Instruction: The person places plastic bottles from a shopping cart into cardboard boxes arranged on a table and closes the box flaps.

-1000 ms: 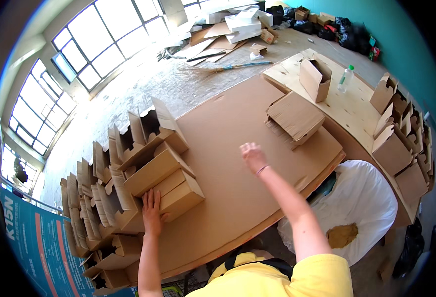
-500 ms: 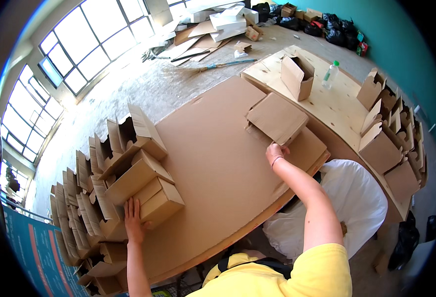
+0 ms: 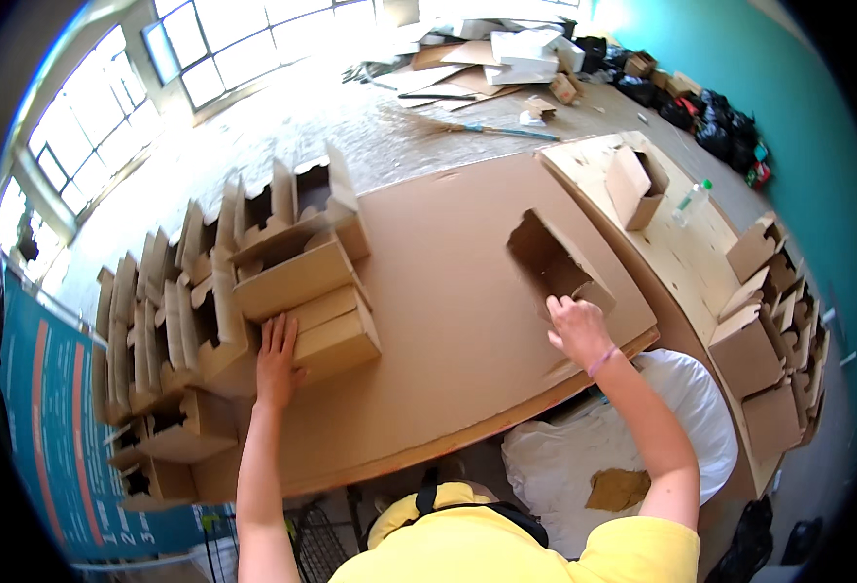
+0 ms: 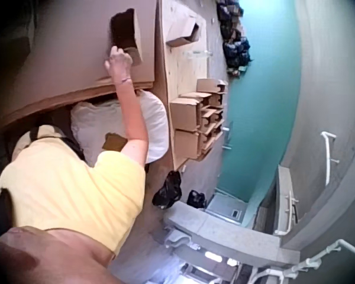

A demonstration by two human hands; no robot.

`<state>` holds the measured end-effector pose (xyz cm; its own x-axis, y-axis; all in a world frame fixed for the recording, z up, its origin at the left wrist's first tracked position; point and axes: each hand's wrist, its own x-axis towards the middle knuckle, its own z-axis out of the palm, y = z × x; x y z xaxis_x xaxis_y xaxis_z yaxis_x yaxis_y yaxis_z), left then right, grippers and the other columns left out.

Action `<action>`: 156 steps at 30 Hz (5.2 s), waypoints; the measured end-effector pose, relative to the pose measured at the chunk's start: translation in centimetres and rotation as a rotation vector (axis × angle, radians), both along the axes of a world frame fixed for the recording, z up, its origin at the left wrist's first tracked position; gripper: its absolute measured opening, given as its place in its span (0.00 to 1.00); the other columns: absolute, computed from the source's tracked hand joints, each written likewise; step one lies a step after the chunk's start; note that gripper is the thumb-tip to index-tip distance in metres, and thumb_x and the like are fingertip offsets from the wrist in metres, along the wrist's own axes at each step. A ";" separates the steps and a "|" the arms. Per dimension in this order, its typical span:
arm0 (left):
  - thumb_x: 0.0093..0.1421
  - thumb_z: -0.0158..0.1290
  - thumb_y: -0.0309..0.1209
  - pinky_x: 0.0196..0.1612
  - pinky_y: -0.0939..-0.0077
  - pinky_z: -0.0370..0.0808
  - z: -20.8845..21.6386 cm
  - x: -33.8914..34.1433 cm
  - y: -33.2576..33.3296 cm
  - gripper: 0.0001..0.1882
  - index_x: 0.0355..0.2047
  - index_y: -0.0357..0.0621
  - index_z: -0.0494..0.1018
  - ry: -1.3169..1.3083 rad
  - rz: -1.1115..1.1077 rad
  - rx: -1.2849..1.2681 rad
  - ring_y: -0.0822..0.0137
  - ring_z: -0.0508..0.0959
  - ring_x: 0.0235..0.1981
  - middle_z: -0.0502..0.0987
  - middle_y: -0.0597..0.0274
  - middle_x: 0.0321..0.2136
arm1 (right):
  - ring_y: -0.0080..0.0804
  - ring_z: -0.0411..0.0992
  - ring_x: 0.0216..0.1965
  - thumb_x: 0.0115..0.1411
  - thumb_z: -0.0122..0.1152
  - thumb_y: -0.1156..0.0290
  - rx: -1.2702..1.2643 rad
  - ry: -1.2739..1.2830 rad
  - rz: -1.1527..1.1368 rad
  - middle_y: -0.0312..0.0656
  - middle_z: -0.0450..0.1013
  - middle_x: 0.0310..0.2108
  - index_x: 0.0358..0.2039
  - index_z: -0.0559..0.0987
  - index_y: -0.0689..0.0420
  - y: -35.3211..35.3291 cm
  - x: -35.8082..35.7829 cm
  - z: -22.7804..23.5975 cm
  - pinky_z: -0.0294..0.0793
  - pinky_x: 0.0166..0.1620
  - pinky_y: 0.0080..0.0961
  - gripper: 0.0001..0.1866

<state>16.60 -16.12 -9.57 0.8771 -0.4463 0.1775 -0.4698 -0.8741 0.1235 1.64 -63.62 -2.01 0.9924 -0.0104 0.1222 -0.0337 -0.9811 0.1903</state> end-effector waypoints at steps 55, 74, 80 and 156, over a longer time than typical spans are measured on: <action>0.36 0.72 0.35 0.60 0.57 0.64 -35.3 -53.0 40.6 0.47 0.59 0.47 0.63 0.813 1.541 -0.013 0.54 0.68 0.58 0.69 0.56 0.55 | 0.47 0.74 0.42 0.48 0.62 0.81 0.338 0.305 0.462 0.50 0.74 0.41 0.32 0.81 0.65 33.7 -1.5 -1.0 0.73 0.44 0.34 0.09; 0.53 0.56 0.45 0.63 0.46 0.61 1.0 -28.8 27.3 0.37 0.58 0.37 0.60 -0.634 0.608 -1.631 0.48 0.68 0.56 0.66 0.47 0.55 | 0.38 0.72 0.39 0.52 0.63 0.68 0.458 0.245 0.600 0.39 0.75 0.34 0.27 0.82 0.56 28.5 -1.9 0.3 0.73 0.44 0.33 0.06; 0.45 0.64 0.49 0.56 0.52 0.70 12.7 -15.1 10.5 0.43 0.55 0.40 0.61 -0.087 -0.107 -1.554 0.47 0.74 0.51 0.72 0.47 0.47 | 0.36 0.71 0.37 0.50 0.65 0.70 0.618 0.103 0.614 0.38 0.70 0.32 0.26 0.81 0.55 24.8 -1.5 -2.0 0.74 0.40 0.31 0.04; 0.46 0.62 0.23 0.68 0.49 0.46 1.0 -11.1 15.1 0.48 0.67 0.48 0.52 0.067 0.158 0.093 0.51 0.48 0.69 0.49 0.53 0.68 | 0.62 0.70 0.49 0.62 0.41 0.36 1.349 0.511 0.289 0.71 0.70 0.46 0.57 0.61 0.76 38.7 7.1 -13.9 0.71 0.52 0.41 0.47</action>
